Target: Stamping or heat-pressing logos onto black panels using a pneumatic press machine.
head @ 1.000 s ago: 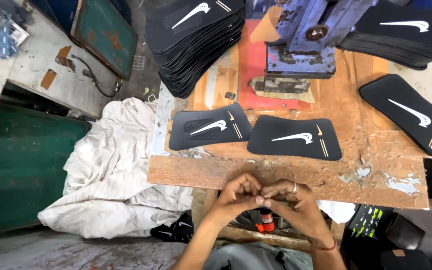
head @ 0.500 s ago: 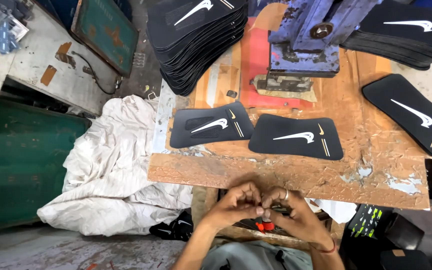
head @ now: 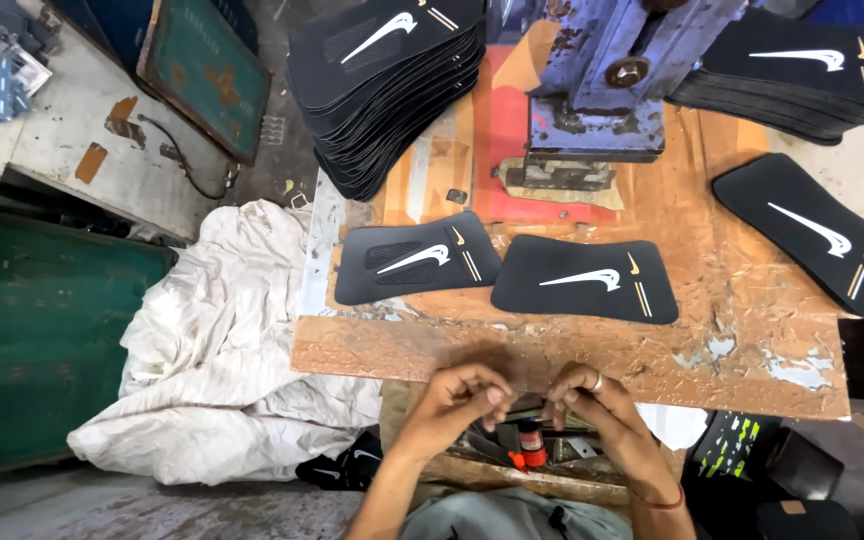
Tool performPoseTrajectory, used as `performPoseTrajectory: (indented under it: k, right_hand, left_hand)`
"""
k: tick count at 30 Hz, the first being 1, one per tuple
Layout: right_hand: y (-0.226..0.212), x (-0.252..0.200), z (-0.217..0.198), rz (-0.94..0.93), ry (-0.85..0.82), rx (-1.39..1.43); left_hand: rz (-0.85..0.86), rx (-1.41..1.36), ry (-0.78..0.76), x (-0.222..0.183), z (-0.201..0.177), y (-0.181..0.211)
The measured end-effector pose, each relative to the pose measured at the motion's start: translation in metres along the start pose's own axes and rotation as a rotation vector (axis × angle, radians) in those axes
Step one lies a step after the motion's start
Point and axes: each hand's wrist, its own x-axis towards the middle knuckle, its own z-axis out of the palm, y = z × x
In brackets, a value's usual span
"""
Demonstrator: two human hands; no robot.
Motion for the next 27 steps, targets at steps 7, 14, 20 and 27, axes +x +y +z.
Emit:
performPoseTrajectory:
  k: [7, 14, 20, 27]
  right_hand:
    - [-0.015, -0.001, 0.002, 0.099, 0.014, -0.215]
    - [-0.031, 0.019, -0.012, 0.078, 0.176, -0.394]
    - [-0.015, 0.043, -0.020, -0.050, 0.280, -0.341]
    - [-0.020, 0.040, -0.005, -0.016, 0.447, -0.653]
  left_hand:
    - [0.178, 0.185, 0.238, -0.006, -0.017, 0.027]
    - [0.481, 1.461, 0.957, 0.012, -0.069, 0.126]
    - [0.049, 1.151, 0.826, 0.018, -0.117, 0.131]
    - [0.304, 1.285, 0.791, 0.018, -0.116, 0.131]
